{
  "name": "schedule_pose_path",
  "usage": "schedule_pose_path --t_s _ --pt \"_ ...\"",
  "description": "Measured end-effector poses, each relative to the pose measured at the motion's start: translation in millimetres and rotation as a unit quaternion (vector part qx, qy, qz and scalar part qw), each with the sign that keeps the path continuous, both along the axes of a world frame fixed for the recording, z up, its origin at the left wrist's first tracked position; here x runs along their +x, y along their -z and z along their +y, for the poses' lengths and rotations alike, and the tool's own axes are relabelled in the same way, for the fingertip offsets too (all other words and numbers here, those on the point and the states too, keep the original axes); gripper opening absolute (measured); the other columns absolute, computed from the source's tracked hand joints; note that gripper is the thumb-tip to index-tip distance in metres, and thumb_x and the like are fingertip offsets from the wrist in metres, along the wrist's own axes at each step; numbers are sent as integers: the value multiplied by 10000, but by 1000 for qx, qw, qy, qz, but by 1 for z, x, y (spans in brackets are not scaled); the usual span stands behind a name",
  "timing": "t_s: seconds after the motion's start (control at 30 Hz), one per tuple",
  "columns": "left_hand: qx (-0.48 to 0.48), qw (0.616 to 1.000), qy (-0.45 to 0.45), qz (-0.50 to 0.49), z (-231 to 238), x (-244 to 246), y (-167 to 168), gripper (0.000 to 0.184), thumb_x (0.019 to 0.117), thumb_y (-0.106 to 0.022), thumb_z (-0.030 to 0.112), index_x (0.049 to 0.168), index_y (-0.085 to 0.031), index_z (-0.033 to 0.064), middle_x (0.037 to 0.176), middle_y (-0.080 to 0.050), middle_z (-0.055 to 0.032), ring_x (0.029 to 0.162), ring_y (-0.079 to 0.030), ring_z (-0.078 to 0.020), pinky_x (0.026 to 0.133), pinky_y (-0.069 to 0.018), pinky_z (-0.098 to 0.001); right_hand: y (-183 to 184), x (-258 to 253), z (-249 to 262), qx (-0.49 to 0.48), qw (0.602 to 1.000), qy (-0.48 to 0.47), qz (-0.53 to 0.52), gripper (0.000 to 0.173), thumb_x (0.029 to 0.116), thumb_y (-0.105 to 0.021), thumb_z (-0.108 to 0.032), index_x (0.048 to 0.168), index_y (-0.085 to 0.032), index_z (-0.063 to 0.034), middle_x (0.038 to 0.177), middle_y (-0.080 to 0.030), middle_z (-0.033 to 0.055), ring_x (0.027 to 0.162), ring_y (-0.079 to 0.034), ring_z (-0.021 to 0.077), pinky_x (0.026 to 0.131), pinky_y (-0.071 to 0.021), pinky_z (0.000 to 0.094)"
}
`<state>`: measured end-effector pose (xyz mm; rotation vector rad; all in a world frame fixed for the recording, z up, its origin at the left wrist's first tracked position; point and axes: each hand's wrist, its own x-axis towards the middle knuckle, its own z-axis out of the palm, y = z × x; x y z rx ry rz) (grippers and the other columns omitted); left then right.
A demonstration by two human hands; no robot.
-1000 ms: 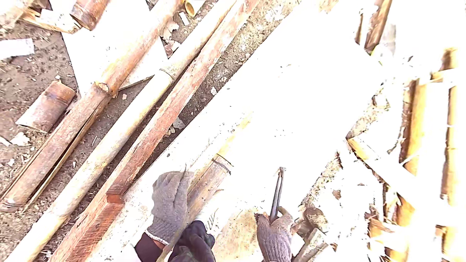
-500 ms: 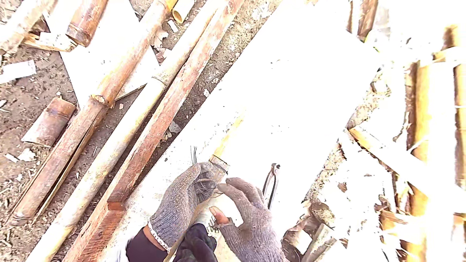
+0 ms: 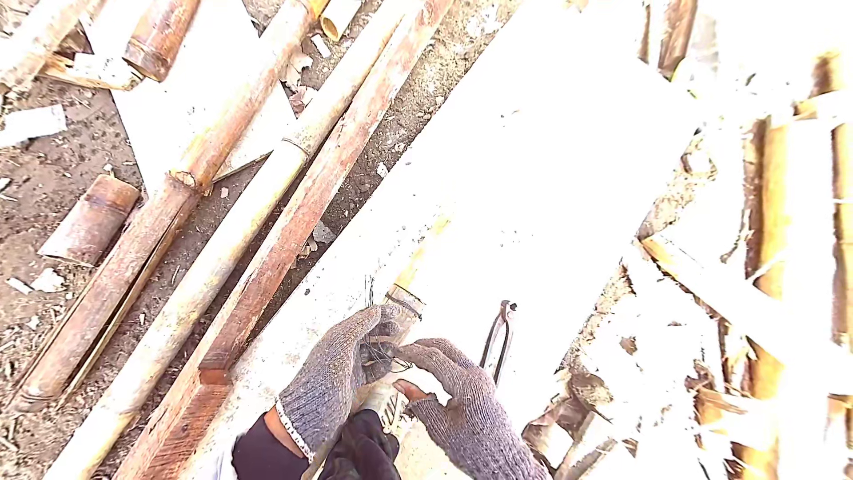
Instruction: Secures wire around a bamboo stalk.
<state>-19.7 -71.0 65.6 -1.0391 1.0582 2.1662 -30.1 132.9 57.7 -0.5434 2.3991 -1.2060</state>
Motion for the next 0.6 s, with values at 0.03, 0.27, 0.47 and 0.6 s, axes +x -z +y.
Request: schedule_pose_path --t_s 0.03,0.27,0.47,0.6 --pt "16 1000 -3 -4 -1 1 1 358 1105 -439 339 1241 -651 85 1065 -704 -102 898 -696 -191 774 -592 -328 1 0 3 -7 1000 -1 -4 295 936 -717 -299 1203 -745 -176 1184 -720 4 1083 -677 91 917 -595 277" --pt "68 997 4 -44 -2 -3 -2 360 1099 -442 359 1295 -636 129 1112 -699 -87 924 -705 -196 789 -598 -342 6 -2 6 -5 1000 2 26 172 958 -698 -318 1048 -772 -193 1068 -739 -42 1019 -689 67 879 -602 269" --pt "51 998 0 -20 0 -5 -3 432 1115 -366 415 1240 -645 112 1056 -713 -85 860 -704 -182 694 -585 -304 -4 0 3 -133 983 80 -94 138 936 -733 -233 986 -782 -115 934 -764 -15 762 -717 87 670 -635 267" --pt "-6 994 76 82 3 -1 -4 400 1086 -462 379 1235 -680 79 1091 -701 -86 907 -679 -183 745 -575 -308 -15 0 -2 -203 943 176 -198 111 912 -741 -156 954 -774 -59 865 -746 67 658 -685 151 579 -603 301"
